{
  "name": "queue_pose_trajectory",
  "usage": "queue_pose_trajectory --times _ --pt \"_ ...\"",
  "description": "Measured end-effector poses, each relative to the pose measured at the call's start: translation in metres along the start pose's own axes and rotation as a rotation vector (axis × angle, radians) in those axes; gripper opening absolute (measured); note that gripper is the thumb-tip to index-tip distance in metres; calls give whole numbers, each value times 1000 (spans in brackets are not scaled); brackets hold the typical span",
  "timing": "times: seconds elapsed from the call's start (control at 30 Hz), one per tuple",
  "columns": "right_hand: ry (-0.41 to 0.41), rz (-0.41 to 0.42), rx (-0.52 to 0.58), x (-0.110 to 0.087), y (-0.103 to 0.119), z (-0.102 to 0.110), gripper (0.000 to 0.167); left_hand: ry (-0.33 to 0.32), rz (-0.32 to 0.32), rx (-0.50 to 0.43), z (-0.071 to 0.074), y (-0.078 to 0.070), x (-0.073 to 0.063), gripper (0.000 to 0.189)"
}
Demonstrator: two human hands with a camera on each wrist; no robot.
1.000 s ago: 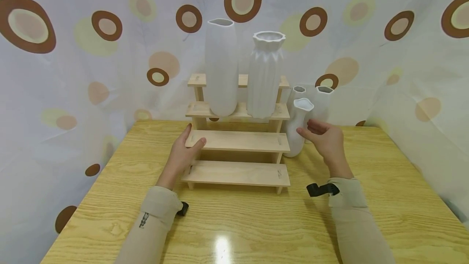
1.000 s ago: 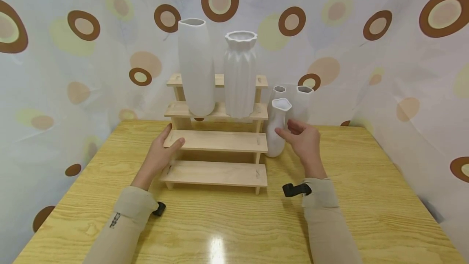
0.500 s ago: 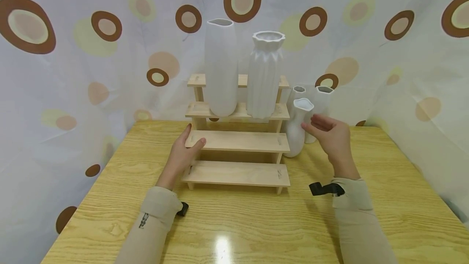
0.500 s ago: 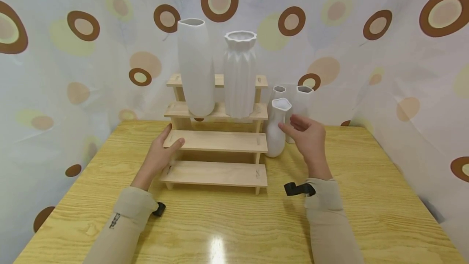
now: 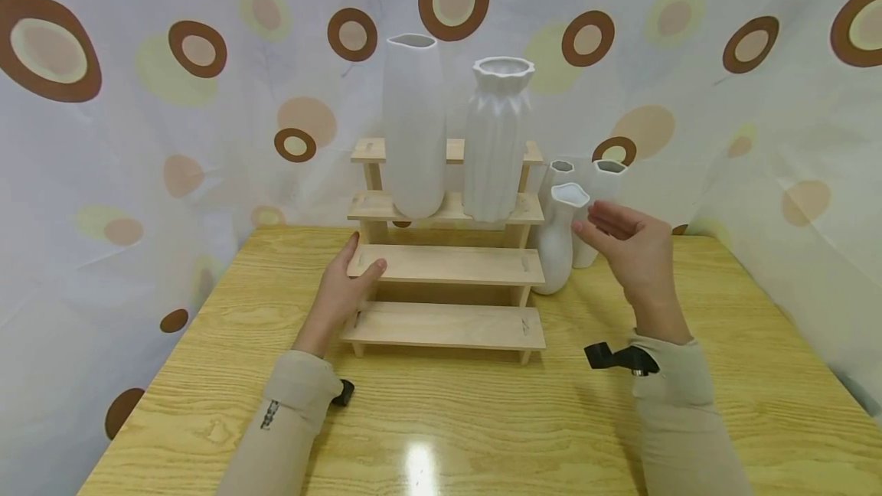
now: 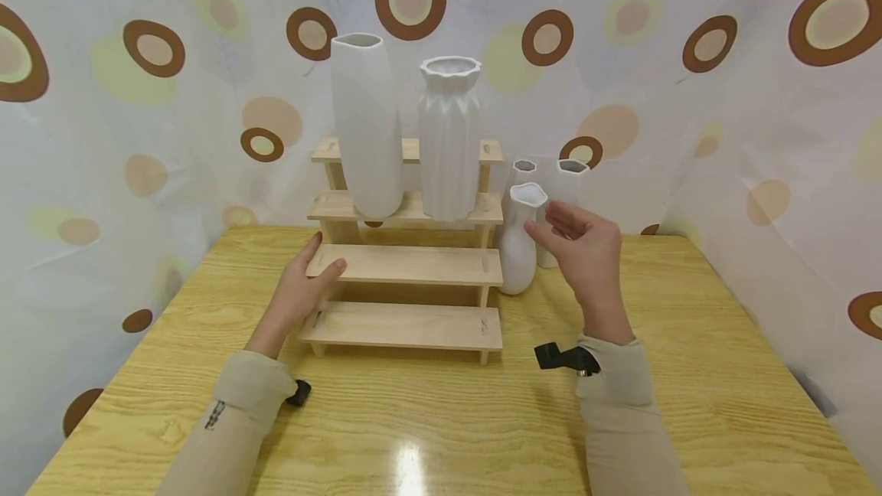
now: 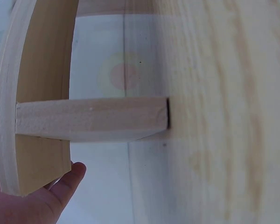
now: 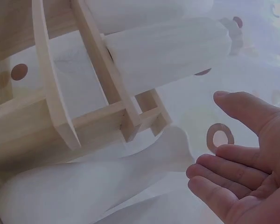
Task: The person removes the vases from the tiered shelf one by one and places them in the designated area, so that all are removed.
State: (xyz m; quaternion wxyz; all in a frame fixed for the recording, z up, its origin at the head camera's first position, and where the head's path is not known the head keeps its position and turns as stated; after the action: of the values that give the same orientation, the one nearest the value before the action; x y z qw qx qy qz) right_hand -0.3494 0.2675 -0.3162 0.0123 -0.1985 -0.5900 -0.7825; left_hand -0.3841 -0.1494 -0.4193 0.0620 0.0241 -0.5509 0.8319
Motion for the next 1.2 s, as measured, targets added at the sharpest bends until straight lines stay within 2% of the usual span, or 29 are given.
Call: queue_pose_trajectory --times 0.27,0.5,0.8,1.2 --pt "-1 40 108 -9 21 2 57 4 0 -6 0 0 0 90" --pt "-15 77 182 -14 33 3 51 4 -6 3 1 0 0 91" --pt "-1 105 211 -22 47 0 51 4 -5 3 0 1 1 91" --pt "37 163 244 -28 56 -22 47 5 1 3 0 0 0 92"
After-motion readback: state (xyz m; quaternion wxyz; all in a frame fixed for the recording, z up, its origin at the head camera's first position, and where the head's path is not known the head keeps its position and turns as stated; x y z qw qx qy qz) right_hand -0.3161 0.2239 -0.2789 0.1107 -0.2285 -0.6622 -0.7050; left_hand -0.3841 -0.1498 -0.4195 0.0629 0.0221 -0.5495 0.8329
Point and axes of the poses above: each hand's wrist, its own x-axis towards the middle knuckle, its own z-axis out of the back of the hand, y = z × x, the point moved 8 cm from there along x, towards the middle knuckle, and after that the axes turned 2 degrees about -x, right-handed, at the moved point
